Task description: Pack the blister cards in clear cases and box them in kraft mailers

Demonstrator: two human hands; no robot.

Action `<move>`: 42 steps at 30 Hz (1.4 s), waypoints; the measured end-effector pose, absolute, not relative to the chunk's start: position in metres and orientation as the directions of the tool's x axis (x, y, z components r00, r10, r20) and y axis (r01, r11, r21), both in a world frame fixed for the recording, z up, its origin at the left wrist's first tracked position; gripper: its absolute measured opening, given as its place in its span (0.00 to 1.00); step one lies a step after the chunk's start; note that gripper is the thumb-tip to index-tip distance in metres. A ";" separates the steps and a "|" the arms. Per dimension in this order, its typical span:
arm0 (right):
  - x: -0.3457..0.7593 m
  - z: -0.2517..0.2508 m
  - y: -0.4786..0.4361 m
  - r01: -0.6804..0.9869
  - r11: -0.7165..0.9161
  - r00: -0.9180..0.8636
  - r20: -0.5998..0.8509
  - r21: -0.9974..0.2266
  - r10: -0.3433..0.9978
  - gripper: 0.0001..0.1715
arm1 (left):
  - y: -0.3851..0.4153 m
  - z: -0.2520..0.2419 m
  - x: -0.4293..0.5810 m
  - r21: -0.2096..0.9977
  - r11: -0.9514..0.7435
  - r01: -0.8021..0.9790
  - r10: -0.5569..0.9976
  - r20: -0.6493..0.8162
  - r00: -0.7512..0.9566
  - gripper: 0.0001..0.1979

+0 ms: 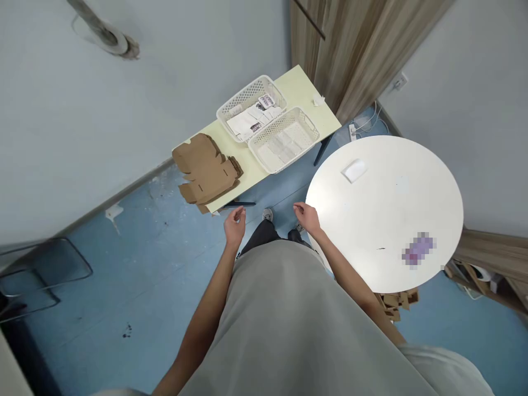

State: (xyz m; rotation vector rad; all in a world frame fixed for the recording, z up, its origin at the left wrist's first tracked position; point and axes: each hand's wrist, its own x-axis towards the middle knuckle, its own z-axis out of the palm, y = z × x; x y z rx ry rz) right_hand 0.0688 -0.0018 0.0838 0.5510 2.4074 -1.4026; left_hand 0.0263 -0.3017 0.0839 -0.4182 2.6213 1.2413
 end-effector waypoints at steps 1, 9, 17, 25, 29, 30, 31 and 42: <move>0.060 0.090 -0.003 0.444 0.453 -0.894 -0.415 -0.773 0.169 0.18 | -0.304 0.085 0.018 0.714 0.610 -0.344 -0.161 -0.313 -0.936 0.18; 0.020 0.131 -0.051 0.395 0.403 -0.918 -0.337 -0.825 0.210 0.19 | -0.356 0.073 -0.067 0.624 0.710 -0.325 -0.166 -0.300 -0.939 0.22; 0.006 0.137 -0.131 0.482 0.286 -0.870 -0.412 -0.828 0.272 0.18 | -0.416 0.039 -0.125 0.508 0.854 -0.114 0.083 -0.350 -0.933 0.26; -0.007 0.134 -0.177 0.522 0.227 -0.828 -0.426 -0.822 0.365 0.15 | -0.440 0.029 -0.137 0.474 0.878 0.069 0.274 -0.380 -0.883 0.19; -0.007 0.134 -0.185 0.539 0.202 -0.803 -0.426 -0.818 0.418 0.14 | -0.442 0.036 -0.136 0.416 0.895 0.159 0.331 -0.383 -0.862 0.22; -0.006 0.133 -0.187 0.542 0.198 -0.797 -0.425 -0.817 0.429 0.14 | -0.442 0.037 -0.137 0.387 0.908 0.164 0.321 -0.385 -0.865 0.23; -0.005 0.133 -0.189 0.545 0.194 -0.792 -0.424 -0.816 0.440 0.14 | -0.441 0.038 -0.139 0.358 0.918 0.170 0.312 -0.388 -0.867 0.23; 0.027 0.124 -0.202 0.567 0.142 -0.753 -0.441 -0.812 0.489 0.13 | -0.444 0.041 -0.159 0.348 0.888 0.300 0.427 -0.386 -0.818 0.13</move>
